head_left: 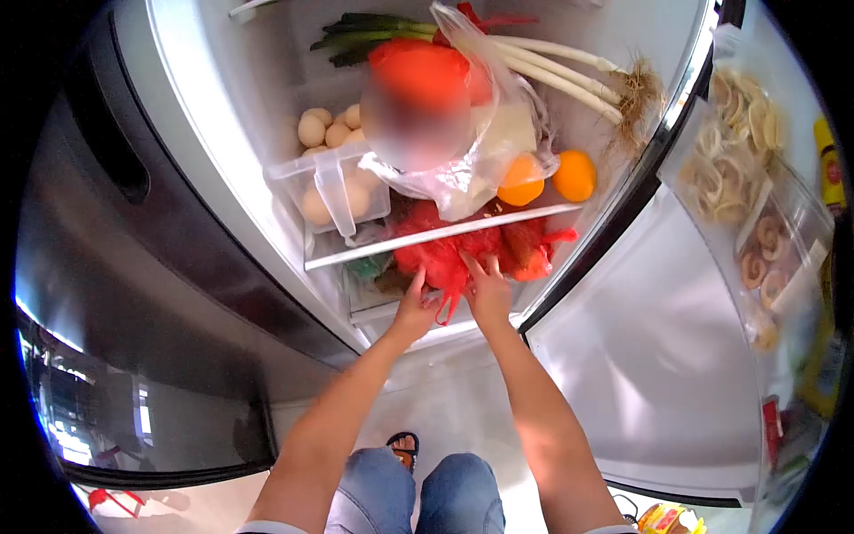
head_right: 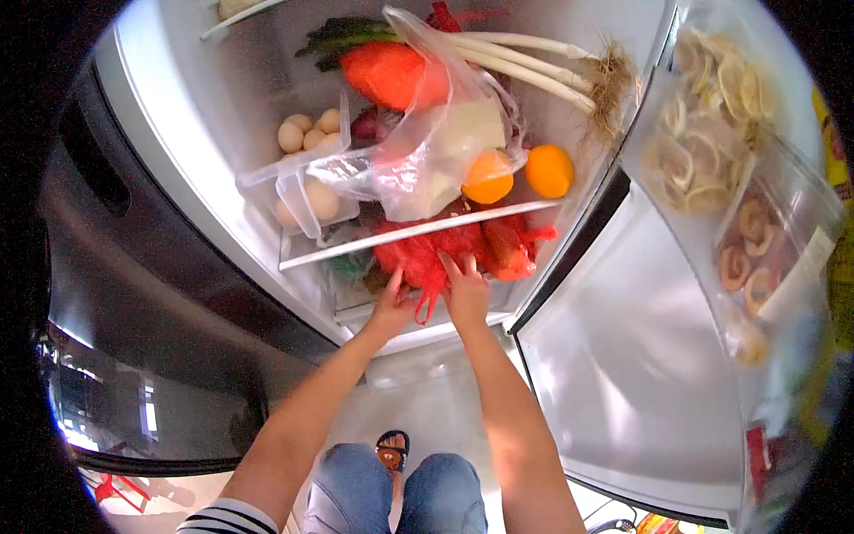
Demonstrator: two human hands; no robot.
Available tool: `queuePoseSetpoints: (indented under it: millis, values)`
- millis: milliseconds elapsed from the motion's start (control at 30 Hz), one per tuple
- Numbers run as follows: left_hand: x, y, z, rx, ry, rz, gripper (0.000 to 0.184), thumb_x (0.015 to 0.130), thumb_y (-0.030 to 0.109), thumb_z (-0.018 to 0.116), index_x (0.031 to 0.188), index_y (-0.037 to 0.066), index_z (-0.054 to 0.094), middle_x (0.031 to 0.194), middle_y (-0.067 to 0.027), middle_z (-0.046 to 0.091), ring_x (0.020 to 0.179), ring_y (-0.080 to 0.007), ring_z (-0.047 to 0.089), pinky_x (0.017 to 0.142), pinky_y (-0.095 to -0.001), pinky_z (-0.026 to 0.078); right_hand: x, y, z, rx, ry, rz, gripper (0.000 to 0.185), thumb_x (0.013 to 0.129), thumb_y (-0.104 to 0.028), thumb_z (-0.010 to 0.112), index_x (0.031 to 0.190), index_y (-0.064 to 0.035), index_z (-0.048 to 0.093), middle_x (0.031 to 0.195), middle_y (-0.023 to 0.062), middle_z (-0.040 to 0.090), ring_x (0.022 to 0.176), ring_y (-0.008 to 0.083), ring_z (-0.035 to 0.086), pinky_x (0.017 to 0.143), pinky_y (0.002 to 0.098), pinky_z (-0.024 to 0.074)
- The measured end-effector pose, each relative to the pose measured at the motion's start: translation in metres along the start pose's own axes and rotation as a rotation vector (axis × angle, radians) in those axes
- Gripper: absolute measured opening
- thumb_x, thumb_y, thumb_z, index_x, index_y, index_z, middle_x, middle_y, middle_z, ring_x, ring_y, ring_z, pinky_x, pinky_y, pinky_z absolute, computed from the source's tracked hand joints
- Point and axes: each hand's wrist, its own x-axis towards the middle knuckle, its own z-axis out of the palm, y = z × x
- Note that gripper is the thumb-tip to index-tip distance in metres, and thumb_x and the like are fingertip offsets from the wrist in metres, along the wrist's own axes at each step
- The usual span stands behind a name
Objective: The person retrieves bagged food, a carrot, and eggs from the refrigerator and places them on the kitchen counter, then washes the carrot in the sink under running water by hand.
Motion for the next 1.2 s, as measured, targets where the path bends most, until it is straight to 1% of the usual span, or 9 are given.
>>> queuePoseSetpoints:
  millis: [167,367,433,533,633,833,933,1033,1200]
  values:
    - [-0.02,0.035,0.007,0.459,0.117,0.0,0.078,0.086,0.005,0.062,0.15,0.014,0.019,0.151,-0.0125,0.029,0.135,-0.0265,0.036,0.096,-0.0379,0.043,-0.026,-0.005,-0.019,0.066,-0.022,-0.006,0.083,0.072,-0.001,0.066,0.145,-0.0235,0.034,0.14,0.0212,0.038,0.098,0.0404,0.06,0.078,0.047,0.052]
    - [-0.039,0.145,0.038,0.218,0.084,-0.29,0.076,0.085,0.009,0.065,0.149,0.016,0.024,0.154,-0.012,0.024,0.137,-0.0299,0.031,0.1,-0.0389,0.041,-0.031,-0.044,-0.079,0.152,0.005,0.074,0.076,0.074,0.001,0.065,0.142,-0.0179,0.037,0.138,0.0169,0.042,0.103,0.0362,0.058,0.076,0.0401,0.0527]
    - [-0.045,0.177,0.047,0.067,0.144,-0.264,0.068,0.087,0.011,0.065,0.146,0.012,0.03,0.148,-0.0093,0.033,0.131,-0.0249,0.038,0.101,-0.0378,0.04,-0.023,-0.054,-0.101,0.178,0.139,-0.048,0.07,0.077,-0.001,0.065,0.141,-0.0142,0.04,0.136,0.0159,0.045,0.102,0.0318,0.06,0.074,0.0362,0.0531]
    - [-0.041,0.248,0.053,-0.173,0.173,-0.239,0.055,0.092,0.024,0.062,0.14,0.01,0.039,0.137,-0.0038,0.043,0.121,-0.0165,0.044,0.101,-0.0345,0.038,-0.018,-0.089,-0.15,0.42,0.06,0.205,0.06,0.081,-0.005,0.065,0.137,-0.0081,0.043,0.132,0.0176,0.048,0.097,0.0317,0.061,0.082,0.0358,0.0517]
    - [-0.027,0.328,0.055,-0.309,0.311,-0.484,0.04,0.094,0.029,0.06,0.129,0.014,0.05,0.126,0.0016,0.051,0.112,-0.0106,0.048,0.093,-0.0287,0.04,-0.005,-0.121,-0.184,0.471,0.074,0.291,0.05,0.084,-0.008,0.065,0.131,-0.0068,0.05,0.119,0.0158,0.058,0.091,0.0258,0.063,0.076,0.0328,0.0518]
    - [-0.008,0.358,0.049,-0.26,0.314,-0.536,0.024,0.097,0.026,0.056,0.115,0.011,0.056,0.101,0.0039,0.058,0.096,-0.0025,0.048,0.082,-0.0201,0.038,0.049,-0.167,-0.247,0.555,0.083,0.396,0.04,0.085,-0.012,0.065,0.124,-0.0052,0.055,0.099,0.0119,0.065,0.08,0.0203,0.065,0.063,0.0298,0.0491]
    - [-0.006,0.367,0.045,-0.304,0.317,-0.463,0.022,0.094,0.028,0.059,0.112,0.016,0.055,0.102,0.0052,0.058,0.081,-0.0033,0.047,0.08,-0.0213,0.038,0.069,-0.174,-0.266,0.557,0.126,0.369,0.039,0.085,-0.012,0.065,0.121,-0.0036,0.055,0.102,0.0141,0.064,0.084,0.0219,0.064,0.067,0.0318,0.0493]
    - [-0.005,0.397,0.044,-0.364,0.234,-0.444,0.04,0.095,0.023,0.058,0.132,0.014,0.046,0.102,0.004,0.058,0.08,-0.0038,0.044,0.079,-0.0182,0.037,0.097,-0.177,-0.275,0.409,0.244,0.222,0.037,0.084,-0.005,0.064,0.12,-0.0019,0.054,0.107,0.0123,0.061,0.079,0.0161,0.061,0.067,0.0271,0.0503]
    - [0.002,0.428,0.053,-0.278,0.098,-0.488,0.076,0.095,0.015,0.054,0.152,0.018,0.003,0.109,-0.0019,0.057,0.092,-0.0067,0.046,0.088,-0.0215,0.037,0.16,-0.2,-0.308,0.202,0.265,-0.011,0.048,0.075,-0.009,0.07,0.12,-0.0037,0.054,0.116,0.0201,0.055,0.105,0.0359,0.055,0.09,0.041,0.0456]
